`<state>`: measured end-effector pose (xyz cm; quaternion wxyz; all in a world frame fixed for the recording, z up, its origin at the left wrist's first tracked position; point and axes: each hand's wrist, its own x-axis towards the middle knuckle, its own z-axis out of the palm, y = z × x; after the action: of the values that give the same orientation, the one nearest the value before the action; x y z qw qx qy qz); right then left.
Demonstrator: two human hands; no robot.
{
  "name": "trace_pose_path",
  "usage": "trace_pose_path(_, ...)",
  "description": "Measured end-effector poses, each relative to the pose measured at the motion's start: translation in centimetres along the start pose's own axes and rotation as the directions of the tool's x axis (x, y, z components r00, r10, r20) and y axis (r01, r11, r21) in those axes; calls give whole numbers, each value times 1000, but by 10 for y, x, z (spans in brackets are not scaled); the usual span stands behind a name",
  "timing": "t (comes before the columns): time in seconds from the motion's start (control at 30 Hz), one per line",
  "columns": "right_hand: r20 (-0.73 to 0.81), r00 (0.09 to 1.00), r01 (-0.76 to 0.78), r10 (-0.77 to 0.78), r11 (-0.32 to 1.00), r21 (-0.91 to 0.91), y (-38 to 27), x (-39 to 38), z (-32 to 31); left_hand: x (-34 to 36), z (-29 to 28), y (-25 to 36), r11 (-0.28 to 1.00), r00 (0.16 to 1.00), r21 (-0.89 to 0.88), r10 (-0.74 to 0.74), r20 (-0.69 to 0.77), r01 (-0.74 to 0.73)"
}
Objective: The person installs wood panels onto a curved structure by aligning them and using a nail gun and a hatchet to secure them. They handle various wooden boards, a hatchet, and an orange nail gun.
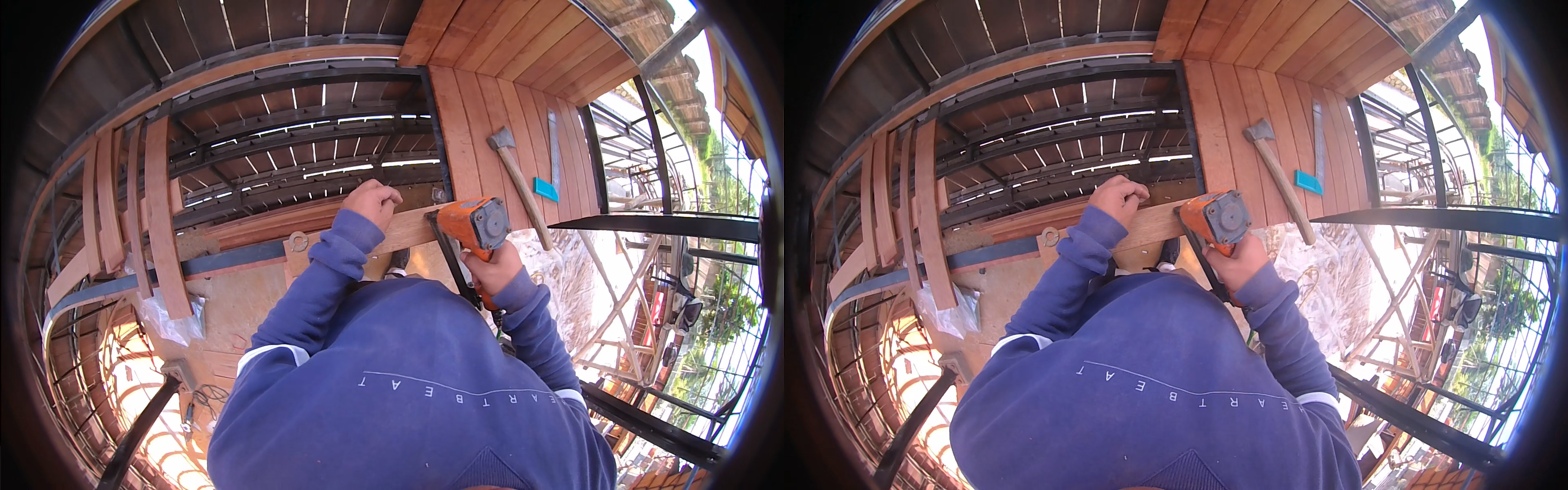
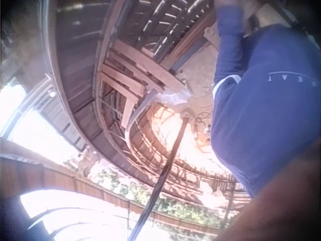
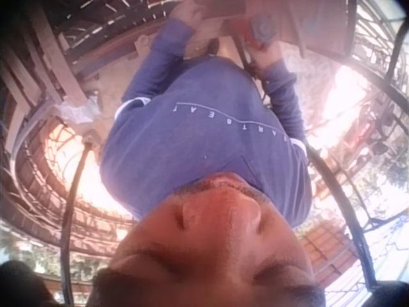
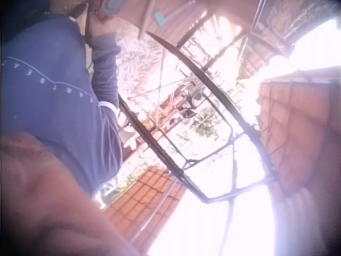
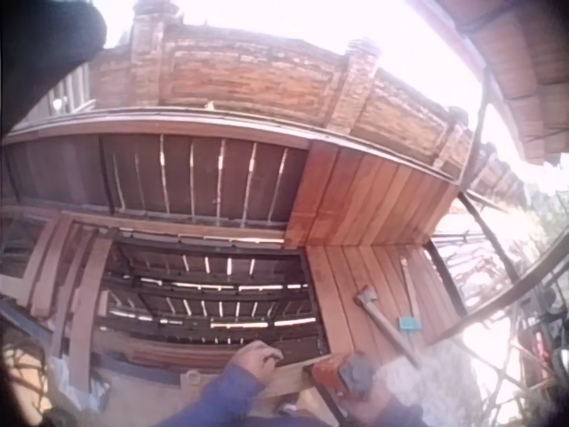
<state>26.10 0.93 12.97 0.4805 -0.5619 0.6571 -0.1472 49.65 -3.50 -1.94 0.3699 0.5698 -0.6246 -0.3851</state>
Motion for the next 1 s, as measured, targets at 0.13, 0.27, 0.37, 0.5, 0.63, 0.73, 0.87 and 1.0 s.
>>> trace_pose_path(0.13,3,1000,-12,12,1000,16,4,0,0,-34,-20,14,956,991,273,86,103,-112)
trace_pose_path(0.27,-11,999,-35,35,999,-2,3,-2,-1,-54,-28,29,887,984,432,114,137,-162)
trace_pose_path(0.37,-9,997,-75,75,997,10,3,-3,0,-55,-28,26,884,980,431,127,153,-181)
trace_pose_path(0.5,-14,997,-70,70,998,5,2,-4,0,-56,-26,26,892,978,404,165,128,-203)
trace_pose_path(0.63,-22,998,-61,61,998,7,5,-4,1,-47,-20,28,908,977,372,141,160,-192)
trace_pose_path(0.73,-18,997,-74,75,997,18,2,-4,2,-45,-16,33,924,981,346,120,150,-165)
trace_pose_path(0.87,-15,996,-83,83,996,28,6,-3,0,-41,-8,24,955,978,215,205,24,-205)
trace_pose_path(1.0,-1,993,-118,118,993,19,1,-4,-2,-36,2,18,967,984,201,169,-55,-155)
